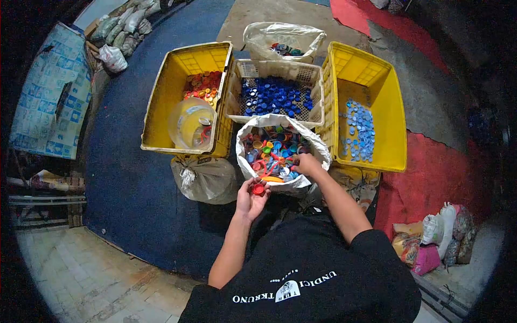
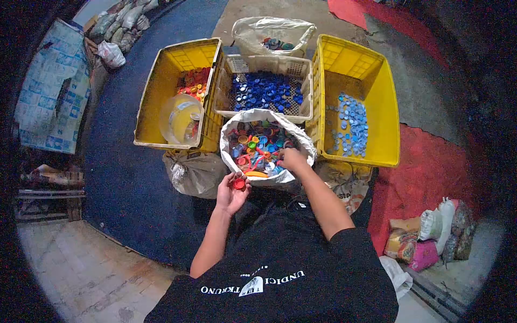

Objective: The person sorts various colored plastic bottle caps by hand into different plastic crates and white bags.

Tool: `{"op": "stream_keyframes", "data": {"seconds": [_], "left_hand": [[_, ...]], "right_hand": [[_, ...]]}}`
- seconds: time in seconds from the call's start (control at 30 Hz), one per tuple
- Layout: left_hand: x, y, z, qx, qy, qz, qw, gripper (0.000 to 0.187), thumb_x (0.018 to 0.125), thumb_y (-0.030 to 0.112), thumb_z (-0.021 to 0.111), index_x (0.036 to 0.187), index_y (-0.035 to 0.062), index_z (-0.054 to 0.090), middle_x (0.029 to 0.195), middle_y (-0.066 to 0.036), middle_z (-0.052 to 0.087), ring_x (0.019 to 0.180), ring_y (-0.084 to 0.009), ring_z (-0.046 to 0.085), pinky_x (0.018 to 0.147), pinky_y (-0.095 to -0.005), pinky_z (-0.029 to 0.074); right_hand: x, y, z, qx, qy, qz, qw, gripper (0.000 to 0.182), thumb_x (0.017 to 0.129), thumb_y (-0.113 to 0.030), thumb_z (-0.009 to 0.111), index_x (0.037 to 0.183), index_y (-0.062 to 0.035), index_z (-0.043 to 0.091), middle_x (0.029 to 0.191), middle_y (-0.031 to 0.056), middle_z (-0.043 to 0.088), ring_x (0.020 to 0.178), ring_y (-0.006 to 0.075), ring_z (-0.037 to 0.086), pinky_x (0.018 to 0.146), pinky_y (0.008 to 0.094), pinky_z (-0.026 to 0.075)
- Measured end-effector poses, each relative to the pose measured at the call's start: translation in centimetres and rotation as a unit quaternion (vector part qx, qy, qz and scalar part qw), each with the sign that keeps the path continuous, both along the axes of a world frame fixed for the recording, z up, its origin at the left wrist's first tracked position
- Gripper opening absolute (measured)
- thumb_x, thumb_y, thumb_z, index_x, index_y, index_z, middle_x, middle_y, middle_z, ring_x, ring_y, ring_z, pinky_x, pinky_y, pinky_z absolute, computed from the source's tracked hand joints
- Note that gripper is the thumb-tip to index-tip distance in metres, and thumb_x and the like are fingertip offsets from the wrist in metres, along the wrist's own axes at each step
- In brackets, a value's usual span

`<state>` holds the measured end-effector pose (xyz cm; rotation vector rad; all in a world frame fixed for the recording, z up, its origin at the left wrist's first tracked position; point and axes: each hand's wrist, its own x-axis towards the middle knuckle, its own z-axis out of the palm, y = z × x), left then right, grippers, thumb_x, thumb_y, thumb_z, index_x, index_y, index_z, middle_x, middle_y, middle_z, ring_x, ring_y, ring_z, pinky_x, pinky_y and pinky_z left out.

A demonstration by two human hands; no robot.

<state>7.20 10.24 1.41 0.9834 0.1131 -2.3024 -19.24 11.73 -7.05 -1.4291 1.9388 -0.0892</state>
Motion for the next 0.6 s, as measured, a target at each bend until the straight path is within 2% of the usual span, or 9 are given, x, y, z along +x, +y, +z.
{"op": "stream_keyframes", "data": {"seconds": [0.13,0.27,0.37,0.4,0.43,0.5,0.53,0.57,0.6], "left_hand": [[-0.3,0.1,-0.4,0.003,-0.011,0.0,1.0,0.023,0.093,0.024,0.051,0.1,0.003,0.056,0.094,-0.014,0.06,0.084,-0.0252,0.058,0.073,-0.0351,0.051],[-0.7,0.2,-1.3,-0.002,-0.01,-0.017,1.0,0.024,0.092,0.023,0.05,0.103,0.0016,0.056,0.094,-0.013,0.061,0.084,-0.0256,0.059,0.074,-0.0355,0.052],[-1.4,0.1,0.6,-0.019,-0.005,-0.018,1.0,0.029,0.093,0.022,0.048,0.109,-0.0004,0.055,0.099,-0.015,0.061,0.088,-0.0272,0.06,0.078,-0.0368,0.052],[-1.3,0.1,0.4,-0.029,0.0,-0.021,0.999,0.031,0.094,0.022,0.047,0.112,-0.0013,0.055,0.105,-0.017,0.06,0.094,-0.0283,0.06,0.082,-0.037,0.053],[-1.4,-0.1,0.5,-0.035,0.003,-0.016,0.999,0.031,0.094,0.022,0.047,0.112,-0.0013,0.055,0.105,-0.017,0.06,0.094,-0.0283,0.06,0.082,-0.037,0.053],[-1.9,-0.2,0.5,-0.042,0.063,-0.027,0.997,0.029,0.096,0.024,0.044,0.109,-0.0002,0.055,0.109,-0.017,0.06,0.102,-0.0289,0.059,0.088,-0.0404,0.052],[-2.3,-0.3,0.7,-0.046,0.069,-0.037,0.996,0.032,0.096,0.026,0.043,0.11,-0.0006,0.055,0.112,-0.018,0.059,0.106,-0.0293,0.058,0.092,-0.0405,0.051],[-2.9,-0.3,0.9,-0.049,0.072,-0.038,0.995,0.032,0.096,0.026,0.043,0.11,-0.0006,0.055,0.112,-0.018,0.059,0.106,-0.0293,0.058,0.092,-0.0405,0.051],[-3.7,-0.3,1.5,-0.036,0.064,-0.049,0.996,0.034,0.096,0.027,0.043,0.111,-0.0011,0.055,0.114,-0.019,0.059,0.107,-0.0299,0.058,0.092,-0.0399,0.051]], "right_hand": [[1.1,0.0,1.2,0.016,0.006,-0.063,0.998,0.043,0.073,-0.035,0.072,0.109,-0.0121,0.066,0.102,0.0167,0.067,0.096,0.0349,0.063,0.084,0.0452,0.051],[2.7,-0.1,1.1,-0.008,0.069,-0.077,0.995,0.036,0.073,-0.027,0.065,0.105,-0.0111,0.066,0.101,0.0184,0.067,0.095,0.0352,0.064,0.083,0.0458,0.052],[2.7,0.0,2.7,-0.003,0.077,-0.08,0.994,0.037,0.073,-0.029,0.065,0.105,-0.0121,0.066,0.1,0.0185,0.067,0.093,0.0351,0.065,0.083,0.0449,0.052],[2.6,0.3,2.8,-0.048,0.083,-0.08,0.992,0.033,0.075,-0.027,0.066,0.104,-0.011,0.066,0.098,0.0172,0.066,0.091,0.0343,0.065,0.08,0.0436,0.052],[2.3,0.5,3.2,-0.054,0.086,-0.075,0.992,0.033,0.075,-0.027,0.066,0.104,-0.011,0.066,0.098,0.0172,0.066,0.091,0.0343,0.065,0.08,0.0436,0.052],[1.9,1.4,4.0,-0.26,0.008,-0.073,0.963,0.028,0.077,-0.025,0.066,0.1,-0.0086,0.067,0.095,0.0167,0.065,0.085,0.0344,0.064,0.075,0.0434,0.052],[2.0,1.7,5.1,-0.325,0.007,-0.077,0.943,0.024,0.08,-0.022,0.068,0.098,-0.0051,0.066,0.091,0.0142,0.064,0.077,0.0306,0.064,0.069,0.0397,0.052],[2.2,2.0,6.1,-0.329,0.01,-0.077,0.941,0.024,0.08,-0.022,0.068,0.098,-0.0051,0.066,0.091,0.0142,0.064,0.077,0.0306,0.064,0.069,0.0397,0.052],[2.6,2.3,7.7,-0.338,-0.093,-0.12,0.929,0.024,0.081,-0.021,0.068,0.098,-0.0044,0.066,0.09,0.0136,0.063,0.078,0.0273,0.064,0.071,0.0369,0.052]]}}
